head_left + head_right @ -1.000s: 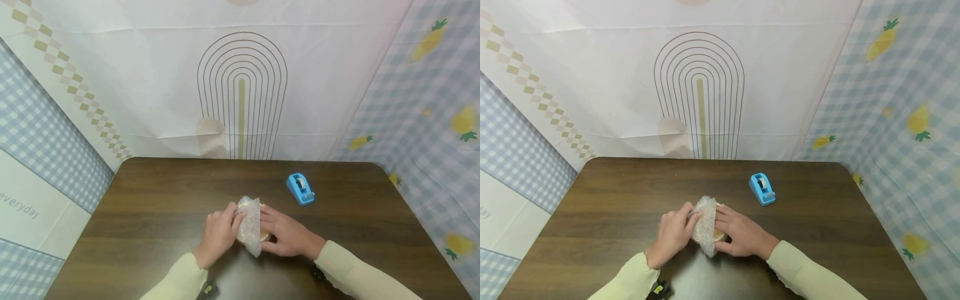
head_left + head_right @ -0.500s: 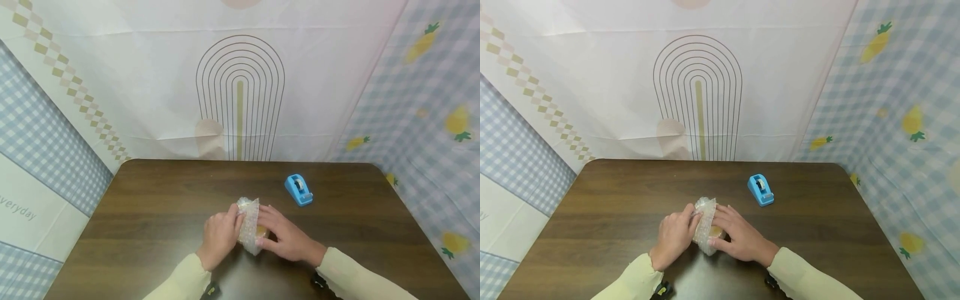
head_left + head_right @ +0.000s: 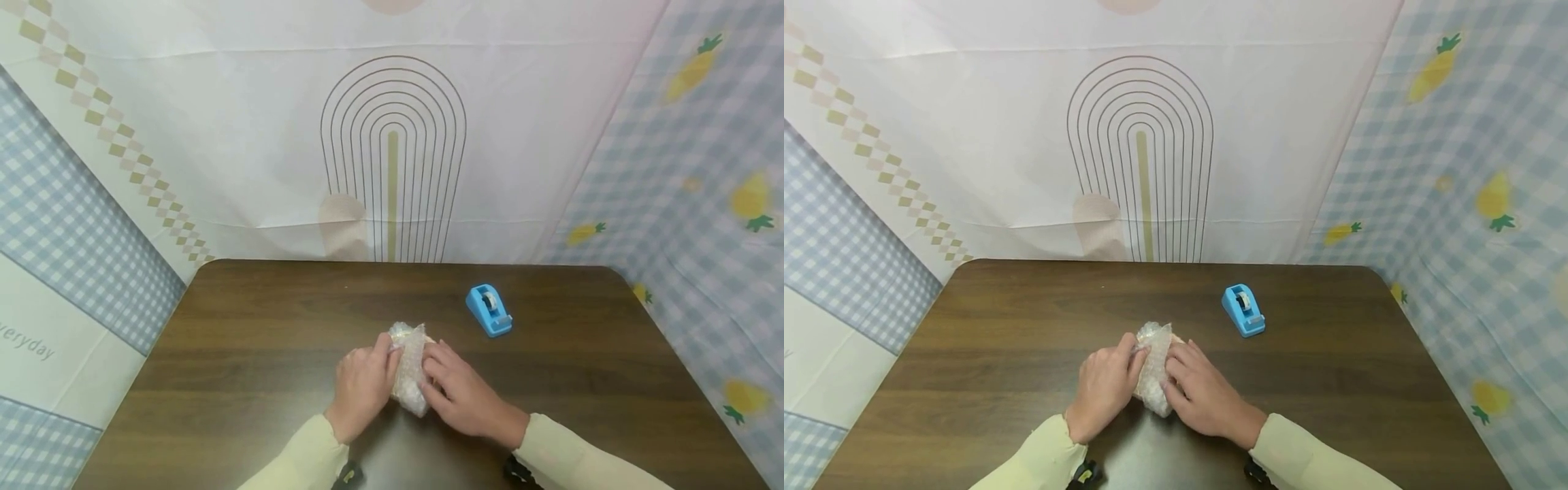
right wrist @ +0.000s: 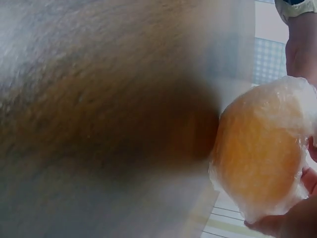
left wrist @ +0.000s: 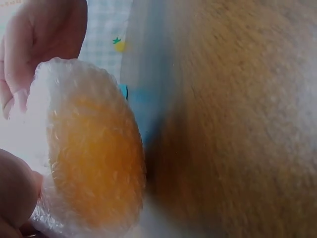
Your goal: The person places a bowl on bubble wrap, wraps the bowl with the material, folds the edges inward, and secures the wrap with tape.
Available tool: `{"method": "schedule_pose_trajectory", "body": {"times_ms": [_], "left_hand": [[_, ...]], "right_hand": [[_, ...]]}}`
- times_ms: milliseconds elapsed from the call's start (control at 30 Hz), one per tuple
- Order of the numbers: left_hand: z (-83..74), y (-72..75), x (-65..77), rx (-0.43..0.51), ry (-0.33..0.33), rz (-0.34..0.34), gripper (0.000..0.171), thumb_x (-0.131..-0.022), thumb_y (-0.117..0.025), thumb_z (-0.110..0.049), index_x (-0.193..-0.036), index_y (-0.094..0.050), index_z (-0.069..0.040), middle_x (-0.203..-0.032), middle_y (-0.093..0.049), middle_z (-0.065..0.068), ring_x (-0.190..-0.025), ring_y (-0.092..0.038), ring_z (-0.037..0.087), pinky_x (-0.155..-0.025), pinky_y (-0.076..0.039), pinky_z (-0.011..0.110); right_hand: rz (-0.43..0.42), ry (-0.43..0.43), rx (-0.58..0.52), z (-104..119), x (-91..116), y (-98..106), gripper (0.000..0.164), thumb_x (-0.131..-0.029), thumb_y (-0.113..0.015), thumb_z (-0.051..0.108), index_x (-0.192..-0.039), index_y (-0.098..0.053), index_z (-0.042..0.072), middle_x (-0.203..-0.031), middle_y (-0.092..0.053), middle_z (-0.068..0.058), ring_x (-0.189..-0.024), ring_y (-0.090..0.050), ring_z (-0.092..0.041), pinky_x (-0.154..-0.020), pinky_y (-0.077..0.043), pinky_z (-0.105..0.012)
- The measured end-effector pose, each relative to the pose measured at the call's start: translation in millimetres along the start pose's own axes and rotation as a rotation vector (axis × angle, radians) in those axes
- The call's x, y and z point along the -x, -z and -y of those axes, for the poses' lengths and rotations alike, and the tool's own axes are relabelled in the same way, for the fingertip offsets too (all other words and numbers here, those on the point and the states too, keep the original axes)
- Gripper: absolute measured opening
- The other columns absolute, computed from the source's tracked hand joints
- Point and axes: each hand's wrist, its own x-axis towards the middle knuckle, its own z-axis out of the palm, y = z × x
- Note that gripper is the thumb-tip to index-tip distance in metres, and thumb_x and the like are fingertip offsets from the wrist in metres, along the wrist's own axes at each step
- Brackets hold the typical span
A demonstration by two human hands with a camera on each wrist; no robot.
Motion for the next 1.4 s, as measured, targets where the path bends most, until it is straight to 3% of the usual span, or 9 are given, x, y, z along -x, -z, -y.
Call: {"method": "schedule_pose_trajectory", "body": {"times_ms": [100, 167, 367, 533, 633, 733, 1033, 1267, 1400], "left_hand": [[0.5, -0.7, -0.1, 0.020, 0.015, -0.008, 0.026, -0.093, -0.076, -0.025, -0.085, -0.055, -0.011, -0.049, -0.045, -0.002, -0.043, -0.044, 0.016, -0.041, -0.026, 0.026], [0.5, -0.9, 0.0, 0.028, 0.026, -0.008, 0.026, -0.093, -0.076, -0.025, -0.085, -0.056, -0.011, -0.049, -0.046, -0.001, -0.043, -0.047, 0.017, -0.041, -0.027, 0.026], [0.6, -1.7, 0.4, 0.026, 0.025, 0.003, 0.028, -0.093, -0.076, -0.027, -0.084, -0.055, -0.012, -0.049, -0.049, -0.001, -0.044, -0.051, 0.021, -0.042, -0.028, 0.028], [2.3, -4.8, 2.6, 0.028, 0.010, -0.011, 0.028, -0.092, -0.077, -0.026, -0.082, -0.054, -0.013, -0.048, -0.047, -0.003, -0.043, -0.049, 0.019, -0.042, -0.027, 0.028], [3.7, -7.2, 3.7, 0.041, 0.010, -0.028, 0.028, -0.091, -0.077, -0.025, -0.082, -0.054, -0.014, -0.047, -0.047, -0.003, -0.043, -0.049, 0.019, -0.040, -0.031, 0.031], [4.1, -8.3, 3.8, 0.049, 0.018, -0.024, 0.028, -0.091, -0.077, -0.025, -0.082, -0.053, -0.013, -0.048, -0.048, -0.002, -0.043, -0.051, 0.020, -0.040, -0.032, 0.032], [2.0, -4.4, -1.0, 0.081, 0.082, 0.081, 0.024, -0.097, -0.073, -0.030, -0.089, -0.059, -0.012, -0.052, -0.050, -0.002, -0.047, -0.052, 0.016, -0.045, -0.031, 0.026], [2.6, -3.3, -6.5, 0.146, 0.121, 0.086, 0.038, -0.090, -0.081, -0.035, -0.094, -0.052, -0.011, -0.068, -0.053, -0.002, -0.055, -0.052, 0.016, -0.048, -0.037, 0.026], [3.7, -1.1, -4.7, 0.105, 0.046, 0.030, 0.039, -0.085, -0.086, -0.036, -0.088, -0.054, -0.013, -0.083, -0.050, 0.000, -0.067, -0.048, 0.015, -0.053, -0.037, 0.023]], "right_hand": [[-0.003, -0.014, -0.028, -2, 1, 0, 0.016, -0.099, -0.061, 0.007, -0.088, -0.057, 0.019, -0.118, -0.065, 0.002, -0.097, -0.057, -0.003, -0.096, -0.059, -0.038], [0.000, -0.030, -0.051, -3, 2, 1, 0.018, -0.097, -0.061, 0.005, -0.087, -0.056, 0.019, -0.119, -0.065, 0.001, -0.092, -0.056, -0.002, -0.081, -0.058, -0.027], [-0.015, -0.023, -0.068, -6, 5, 2, 0.016, -0.091, -0.068, 0.004, -0.093, -0.056, 0.015, -0.123, -0.062, -0.004, -0.080, -0.054, -0.002, -0.066, -0.052, -0.017], [-0.044, 0.102, 0.033, -9, 8, 3, 0.038, -0.092, -0.072, 0.008, -0.128, -0.061, 0.009, -0.142, -0.056, -0.012, -0.091, -0.064, -0.007, -0.078, -0.059, -0.021], [-0.051, 0.249, 0.138, -12, 9, 4, 0.033, -0.097, -0.067, 0.009, -0.131, -0.067, 0.009, -0.141, -0.063, -0.010, -0.118, -0.069, -0.021, -0.098, -0.061, -0.036], [-0.033, 0.337, 0.221, -13, 11, 5, 0.025, -0.103, -0.062, 0.015, -0.125, -0.073, 0.010, -0.133, -0.072, -0.005, -0.136, -0.062, -0.032, -0.108, -0.055, -0.048], [0.050, 0.338, 0.272, -12, 14, 6, 0.043, -0.101, -0.065, 0.049, -0.126, -0.073, 0.014, -0.129, -0.075, 0.001, -0.143, -0.056, -0.032, -0.112, -0.052, -0.048], [0.056, 0.364, 0.294, -14, 15, 5, 0.032, -0.101, -0.067, 0.043, -0.117, -0.076, 0.017, -0.121, -0.077, 0.003, -0.136, -0.062, -0.031, -0.109, -0.054, -0.048], [0.078, 0.311, 0.281, -14, 17, 4, 0.035, -0.100, -0.068, 0.042, -0.122, -0.075, 0.016, -0.122, -0.077, 0.003, -0.136, -0.062, -0.030, -0.107, -0.056, -0.047]]}}
